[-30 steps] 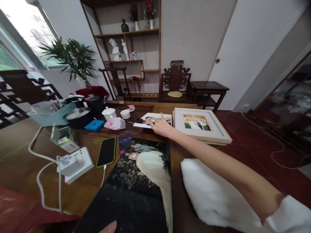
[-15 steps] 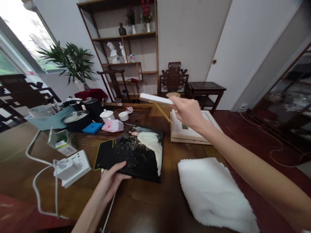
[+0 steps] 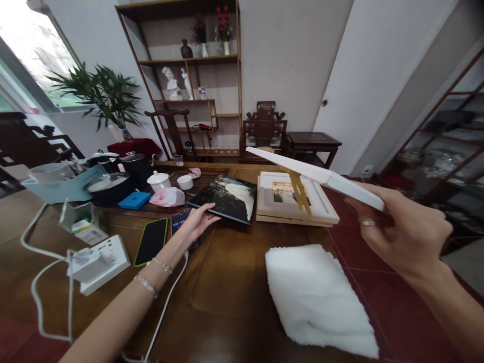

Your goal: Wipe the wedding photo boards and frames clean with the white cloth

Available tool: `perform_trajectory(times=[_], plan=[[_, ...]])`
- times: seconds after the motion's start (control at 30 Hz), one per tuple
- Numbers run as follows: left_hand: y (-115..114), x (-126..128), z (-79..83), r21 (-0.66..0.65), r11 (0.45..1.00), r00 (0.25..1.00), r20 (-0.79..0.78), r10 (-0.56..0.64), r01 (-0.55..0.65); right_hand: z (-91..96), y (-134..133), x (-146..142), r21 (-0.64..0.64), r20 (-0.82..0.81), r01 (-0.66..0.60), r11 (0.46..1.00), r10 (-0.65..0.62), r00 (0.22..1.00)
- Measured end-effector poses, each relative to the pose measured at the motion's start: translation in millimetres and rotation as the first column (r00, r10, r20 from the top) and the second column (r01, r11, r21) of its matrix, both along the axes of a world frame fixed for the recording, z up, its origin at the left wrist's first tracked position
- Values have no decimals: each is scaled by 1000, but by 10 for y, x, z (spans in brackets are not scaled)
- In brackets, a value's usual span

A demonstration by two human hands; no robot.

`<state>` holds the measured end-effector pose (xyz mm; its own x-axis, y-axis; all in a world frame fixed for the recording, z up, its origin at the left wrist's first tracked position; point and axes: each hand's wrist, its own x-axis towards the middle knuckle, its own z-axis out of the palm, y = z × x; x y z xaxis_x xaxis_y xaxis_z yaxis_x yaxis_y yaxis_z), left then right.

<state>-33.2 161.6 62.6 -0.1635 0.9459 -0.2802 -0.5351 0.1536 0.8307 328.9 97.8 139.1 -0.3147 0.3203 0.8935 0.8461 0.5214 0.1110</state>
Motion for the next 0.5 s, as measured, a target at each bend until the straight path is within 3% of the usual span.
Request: perform_trajectory(times=[0.13,0.23,0.5], plan=[[151,64,-96,-25,1000,999,47,7,-6,-4,-41,53,-42,-15,27,999,-28,999],[208,141,-176,-39,999,997,78,26,-23,0,26,-2,-5,-24,-3,1000,3,1000],[310,449,-388,-56,984,980,99,173,-168,0,593,-575,-29,54,-226,974,227,972]])
